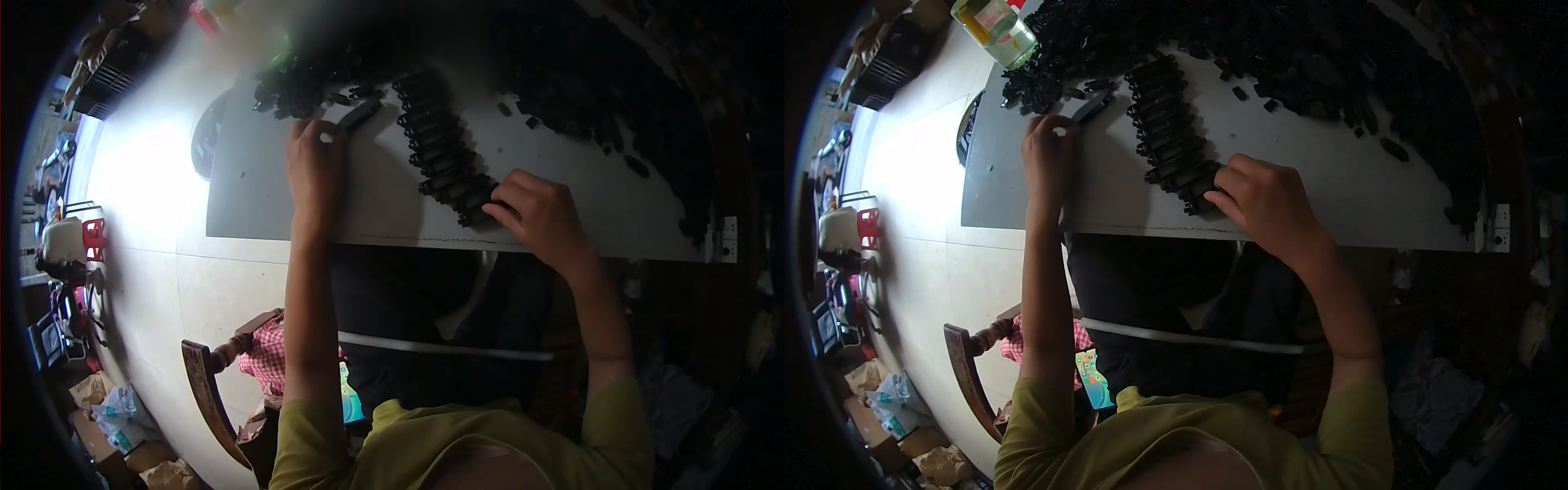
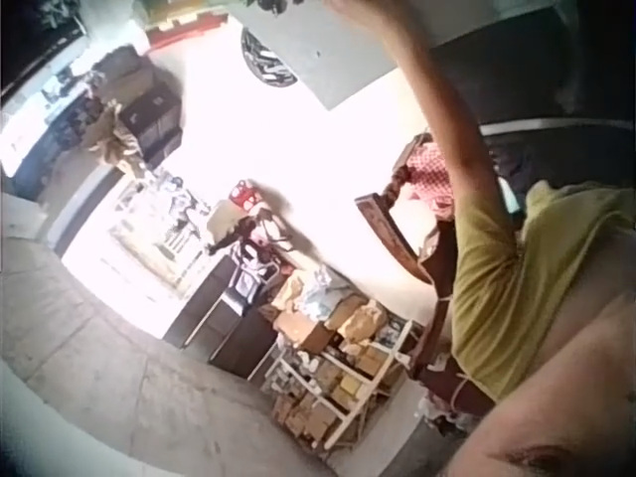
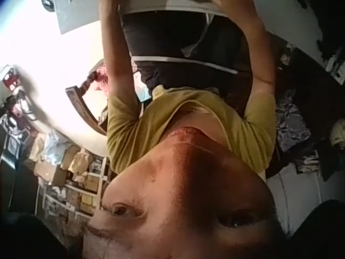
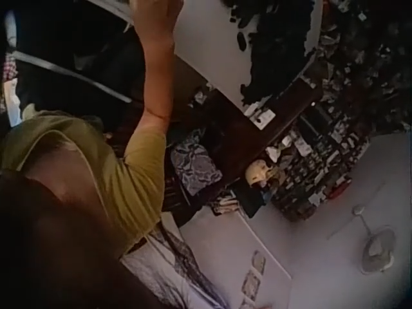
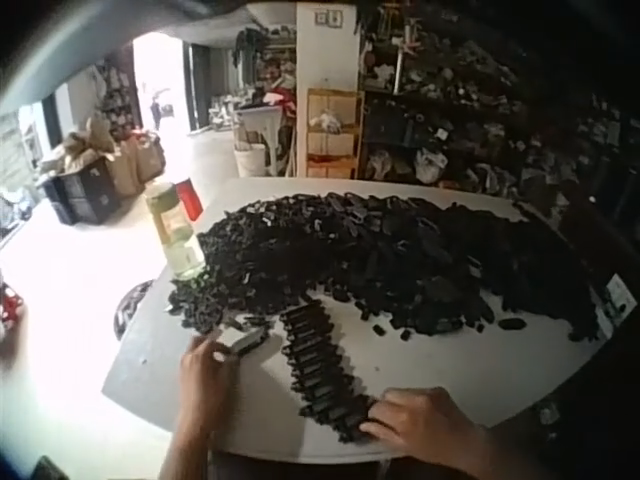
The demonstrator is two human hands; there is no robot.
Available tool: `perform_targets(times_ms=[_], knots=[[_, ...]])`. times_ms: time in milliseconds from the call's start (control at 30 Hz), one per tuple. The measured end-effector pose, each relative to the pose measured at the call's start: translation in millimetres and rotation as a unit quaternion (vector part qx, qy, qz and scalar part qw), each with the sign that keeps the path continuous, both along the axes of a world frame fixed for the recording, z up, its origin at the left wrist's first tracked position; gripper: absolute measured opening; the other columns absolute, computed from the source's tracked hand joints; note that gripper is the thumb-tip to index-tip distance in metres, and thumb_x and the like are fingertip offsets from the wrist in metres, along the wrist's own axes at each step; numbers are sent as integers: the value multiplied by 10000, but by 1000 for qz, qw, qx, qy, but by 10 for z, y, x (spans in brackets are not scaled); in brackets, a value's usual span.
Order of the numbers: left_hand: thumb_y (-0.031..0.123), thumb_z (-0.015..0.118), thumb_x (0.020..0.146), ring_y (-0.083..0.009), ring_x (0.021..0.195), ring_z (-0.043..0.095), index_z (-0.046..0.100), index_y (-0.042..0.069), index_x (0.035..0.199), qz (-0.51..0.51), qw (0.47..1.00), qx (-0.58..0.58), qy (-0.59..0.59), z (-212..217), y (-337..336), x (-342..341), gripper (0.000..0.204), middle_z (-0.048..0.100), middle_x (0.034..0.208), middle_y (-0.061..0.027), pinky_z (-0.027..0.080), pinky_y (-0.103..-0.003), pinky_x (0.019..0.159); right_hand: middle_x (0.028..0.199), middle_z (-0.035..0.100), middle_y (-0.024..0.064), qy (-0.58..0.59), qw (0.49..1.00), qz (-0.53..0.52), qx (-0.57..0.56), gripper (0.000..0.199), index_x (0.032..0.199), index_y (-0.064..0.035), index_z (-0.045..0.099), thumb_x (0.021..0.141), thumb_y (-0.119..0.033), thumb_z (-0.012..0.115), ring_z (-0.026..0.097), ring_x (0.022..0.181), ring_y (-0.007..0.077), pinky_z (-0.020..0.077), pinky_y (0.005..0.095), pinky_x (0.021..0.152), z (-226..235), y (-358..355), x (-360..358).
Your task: Sorting and arranging small black plastic components on a workbench.
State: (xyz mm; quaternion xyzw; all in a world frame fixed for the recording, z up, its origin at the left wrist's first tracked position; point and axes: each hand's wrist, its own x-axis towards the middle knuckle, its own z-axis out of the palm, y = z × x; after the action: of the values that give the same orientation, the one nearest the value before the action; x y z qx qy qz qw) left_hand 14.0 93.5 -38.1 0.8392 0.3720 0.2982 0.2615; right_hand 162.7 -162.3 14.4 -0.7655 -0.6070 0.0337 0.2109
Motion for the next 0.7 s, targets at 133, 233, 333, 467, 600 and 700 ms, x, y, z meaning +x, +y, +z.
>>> perform_targets(times_ms=[133, 233, 333, 467, 600, 700], knots=[[53, 676, 816, -297, 851, 632, 637, 25, 908, -24, 999, -23, -39, -13, -142, -145, 104, 620, 976, -136, 502, -357, 745, 865, 619, 55, 64, 997, -20, 46, 117, 813, -37, 636, 810, -108, 730, 596, 610, 153, 476, 264, 544, -121, -11, -94], [-47, 693, 767, -244, 771, 642, 621, 13, 889, -80, 973, 135, -169, 104, -420, -247, 154, 638, 895, -106, 512, -302, 682, 893, 626, 54, 180, 977, -52, 106, 136, 957, -34, 657, 854, -115, 696, 600, 645, 118, 488, 224, 567, -111, 58, -261], [-121, 707, 728, -254, 777, 677, 625, -43, 833, -161, 917, 316, -183, 233, -775, -389, 155, 668, 900, -162, 553, -317, 681, 945, 631, 65, 521, 825, -71, 206, 324, 1211, 5, 562, 918, -121, 616, 616, 717, 108, 524, 218, 639, -61, 135, -441], [-101, 718, 672, -264, 742, 668, 652, -56, 829, -234, 874, 350, -241, 290, -1008, -408, 176, 656, 913, -172, 534, -295, 567, 984, 642, 79, 618, 767, -27, 167, 314, 1182, 1, 583, 877, -39, 646, 639, 766, 112, 530, 225, 662, -41, 44, -500], [-105, 701, 688, -268, 749, 668, 658, -49, 847, -242, 882, 288, -283, 234, -1180, -370, 174, 655, 936, -180, 534, -299, 575, 990, 639, 76, 570, 789, -17, 227, 305, 1139, 5, 606, 840, 21, 664, 641, 764, 120, 533, 234, 681, -30, -180, -559], [-110, 692, 700, -270, 786, 661, 654, -29, 894, -215, 917, 211, -263, 131, -1299, -377, 213, 655, 953, -164, 532, -318, 615, 989, 629, 75, 452, 844, -24, 287, 292, 1093, 0, 625, 810, 41, 685, 631, 746, 125, 528, 235, 682, -122, -360, -556]])
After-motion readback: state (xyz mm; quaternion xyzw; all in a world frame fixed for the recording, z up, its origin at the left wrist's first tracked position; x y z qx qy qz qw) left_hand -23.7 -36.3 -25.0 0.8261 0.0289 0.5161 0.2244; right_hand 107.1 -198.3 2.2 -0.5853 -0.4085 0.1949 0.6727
